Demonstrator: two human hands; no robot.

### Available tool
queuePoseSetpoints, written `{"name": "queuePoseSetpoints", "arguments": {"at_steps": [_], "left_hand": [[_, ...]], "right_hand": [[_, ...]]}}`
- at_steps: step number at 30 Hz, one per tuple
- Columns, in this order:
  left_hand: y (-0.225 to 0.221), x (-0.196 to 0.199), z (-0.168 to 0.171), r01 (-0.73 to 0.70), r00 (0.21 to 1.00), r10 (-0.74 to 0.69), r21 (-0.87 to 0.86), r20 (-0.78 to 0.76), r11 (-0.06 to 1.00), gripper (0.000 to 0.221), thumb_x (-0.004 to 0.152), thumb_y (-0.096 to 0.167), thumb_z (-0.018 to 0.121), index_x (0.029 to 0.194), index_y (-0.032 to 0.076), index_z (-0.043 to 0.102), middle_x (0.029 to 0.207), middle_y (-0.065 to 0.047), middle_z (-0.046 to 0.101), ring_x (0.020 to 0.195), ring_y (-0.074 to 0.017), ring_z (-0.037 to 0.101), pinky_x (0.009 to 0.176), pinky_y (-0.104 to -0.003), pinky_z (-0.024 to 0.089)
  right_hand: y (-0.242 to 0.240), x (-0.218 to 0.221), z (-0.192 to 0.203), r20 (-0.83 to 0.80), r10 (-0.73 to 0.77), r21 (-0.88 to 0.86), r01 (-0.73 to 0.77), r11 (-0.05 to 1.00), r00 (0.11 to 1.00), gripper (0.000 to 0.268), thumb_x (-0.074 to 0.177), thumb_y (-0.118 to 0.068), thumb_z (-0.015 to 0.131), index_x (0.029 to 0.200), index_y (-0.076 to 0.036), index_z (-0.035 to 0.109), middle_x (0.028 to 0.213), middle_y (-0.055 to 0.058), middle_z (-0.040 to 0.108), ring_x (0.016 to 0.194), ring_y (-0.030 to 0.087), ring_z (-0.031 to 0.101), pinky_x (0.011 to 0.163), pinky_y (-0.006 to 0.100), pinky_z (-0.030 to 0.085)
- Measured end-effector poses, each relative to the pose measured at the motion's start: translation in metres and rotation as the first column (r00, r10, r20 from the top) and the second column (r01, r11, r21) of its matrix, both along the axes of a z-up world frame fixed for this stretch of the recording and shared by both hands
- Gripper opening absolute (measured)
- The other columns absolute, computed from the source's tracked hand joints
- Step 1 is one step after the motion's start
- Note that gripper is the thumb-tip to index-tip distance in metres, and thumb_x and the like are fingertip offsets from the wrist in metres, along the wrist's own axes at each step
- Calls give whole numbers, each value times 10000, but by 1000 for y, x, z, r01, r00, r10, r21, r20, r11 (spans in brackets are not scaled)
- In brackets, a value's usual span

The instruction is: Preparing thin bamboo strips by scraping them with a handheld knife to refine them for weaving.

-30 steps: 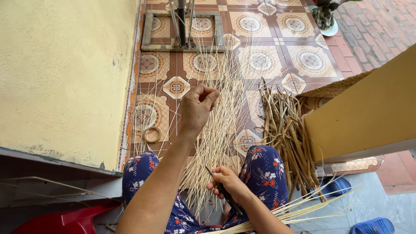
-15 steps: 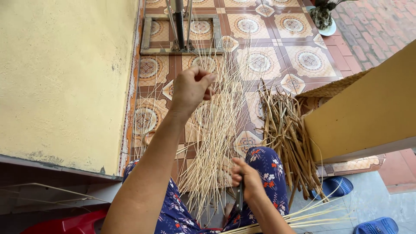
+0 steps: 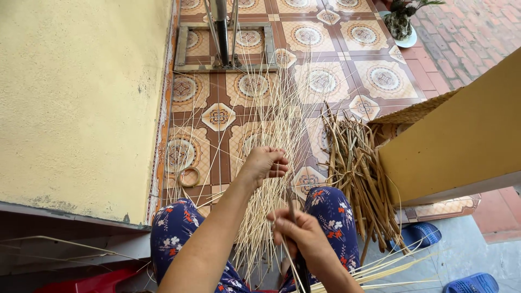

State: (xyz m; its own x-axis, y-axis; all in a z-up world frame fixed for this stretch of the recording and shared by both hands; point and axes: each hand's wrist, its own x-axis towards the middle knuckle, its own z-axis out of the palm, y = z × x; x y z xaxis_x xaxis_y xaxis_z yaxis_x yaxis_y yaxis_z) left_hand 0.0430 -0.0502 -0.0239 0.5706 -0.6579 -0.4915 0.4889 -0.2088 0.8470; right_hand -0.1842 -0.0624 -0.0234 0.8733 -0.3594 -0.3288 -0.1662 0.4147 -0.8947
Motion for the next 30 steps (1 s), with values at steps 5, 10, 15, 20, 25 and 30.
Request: {"name": "queuePoseSetpoints", "arguments": {"at_steps": [5, 10, 15, 20, 25, 30], "left_hand": [[-26, 18, 42, -38, 985, 35, 13, 168, 999, 268, 1040, 246, 504, 1106, 12, 617, 830, -102, 680, 558, -113, 617, 473, -233, 567], [-48, -4, 173, 248, 780, -65, -213, 622, 945, 420, 1064, 288, 405, 1394, 77, 557, 825, -68, 690, 514, -68, 569, 413, -207, 508], [-68, 2, 191, 409, 687, -69, -306, 724, 860, 539, 1015, 307, 387, 1507, 98, 453, 924, -179, 723, 695, -202, 671, 576, -337, 626], [-29, 8, 117, -70, 545, -90, 152, 834, 986, 870, 915, 374, 680, 1568, 41, 212, 1569, -212, 360, 1440, -347, 378, 1164, -501, 329], [69, -42, -11, -187, 519, 43, 64, 854, 980, 551, 921, 227, 657, 1414, 31, 506, 1267, -160, 633, 1154, -297, 621, 978, -429, 491], [167, -99, -90, 107, 817, -388, 549, 427, 829, 289, 930, 353, 632, 1034, 102, 730, 921, -117, 780, 852, -242, 764, 801, -367, 582]], "right_hand": [[20, -6, 0, -158, 148, 165, -121, 979, 976, 144, 1008, -154, 580, 1076, -48, 650, 746, 43, 729, 401, 47, 426, 368, 216, 352], [18, 4, -12, -48, 44, 80, -40, 996, 998, 175, 1017, -187, 567, 1082, -56, 663, 731, 52, 721, 406, 39, 424, 363, 199, 329], [-2, 23, -9, 37, -44, -68, 46, 997, 998, 204, 1021, -178, 561, 1114, -43, 683, 740, 48, 719, 462, 35, 478, 405, 189, 373], [-45, 62, -32, -110, -72, -91, 63, 994, 991, 237, 1010, -159, 549, 1170, -55, 688, 722, 38, 681, 454, 60, 486, 404, 216, 410], [-85, 95, -94, -308, -113, -75, 95, 993, 944, 208, 1016, -136, 558, 1147, -32, 683, 715, 30, 661, 453, 55, 467, 401, 232, 421], [-88, 111, -153, -419, -100, -85, 71, 994, 903, 188, 1014, -131, 582, 1122, -7, 671, 701, 56, 662, 446, 77, 469, 389, 261, 419]]}}
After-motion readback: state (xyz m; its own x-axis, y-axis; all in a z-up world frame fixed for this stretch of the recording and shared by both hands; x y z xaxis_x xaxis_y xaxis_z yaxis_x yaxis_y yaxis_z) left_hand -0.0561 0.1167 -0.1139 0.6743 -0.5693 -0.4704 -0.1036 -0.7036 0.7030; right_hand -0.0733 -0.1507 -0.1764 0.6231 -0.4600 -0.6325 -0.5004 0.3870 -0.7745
